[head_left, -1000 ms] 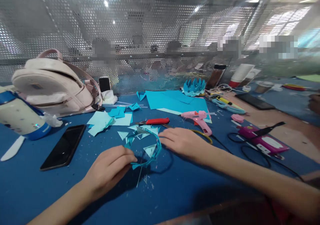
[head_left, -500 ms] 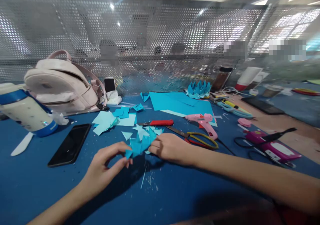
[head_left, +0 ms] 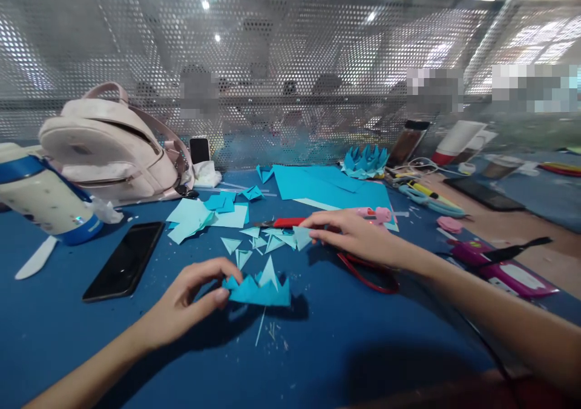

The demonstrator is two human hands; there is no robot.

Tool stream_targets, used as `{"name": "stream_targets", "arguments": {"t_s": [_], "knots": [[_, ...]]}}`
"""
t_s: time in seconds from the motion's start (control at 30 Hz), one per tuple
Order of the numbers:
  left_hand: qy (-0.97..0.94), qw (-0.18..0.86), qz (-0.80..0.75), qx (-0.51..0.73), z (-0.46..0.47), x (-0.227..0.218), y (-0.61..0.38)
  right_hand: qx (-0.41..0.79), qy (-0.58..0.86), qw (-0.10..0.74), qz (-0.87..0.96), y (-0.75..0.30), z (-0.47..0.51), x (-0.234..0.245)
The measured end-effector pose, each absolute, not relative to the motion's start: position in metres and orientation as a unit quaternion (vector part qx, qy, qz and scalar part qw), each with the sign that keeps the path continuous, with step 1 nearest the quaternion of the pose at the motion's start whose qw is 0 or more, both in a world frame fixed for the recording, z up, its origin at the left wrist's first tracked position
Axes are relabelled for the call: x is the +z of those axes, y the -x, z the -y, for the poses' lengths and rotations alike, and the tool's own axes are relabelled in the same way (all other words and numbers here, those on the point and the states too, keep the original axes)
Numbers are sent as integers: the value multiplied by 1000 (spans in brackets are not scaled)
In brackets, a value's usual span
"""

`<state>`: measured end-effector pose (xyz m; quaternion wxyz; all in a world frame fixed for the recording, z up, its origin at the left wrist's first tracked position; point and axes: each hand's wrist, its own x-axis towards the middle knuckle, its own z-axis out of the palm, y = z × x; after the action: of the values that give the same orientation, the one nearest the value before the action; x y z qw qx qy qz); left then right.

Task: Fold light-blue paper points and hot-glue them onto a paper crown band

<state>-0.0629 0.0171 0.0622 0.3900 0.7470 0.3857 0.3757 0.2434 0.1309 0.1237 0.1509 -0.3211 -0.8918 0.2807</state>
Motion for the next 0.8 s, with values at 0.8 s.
{"name": "stream_targets", "arguments": {"t_s": [0.8], "knots": [[-887,-17,-307,343,-4,49,46,195,173,161,952,-193,-82,130]]}}
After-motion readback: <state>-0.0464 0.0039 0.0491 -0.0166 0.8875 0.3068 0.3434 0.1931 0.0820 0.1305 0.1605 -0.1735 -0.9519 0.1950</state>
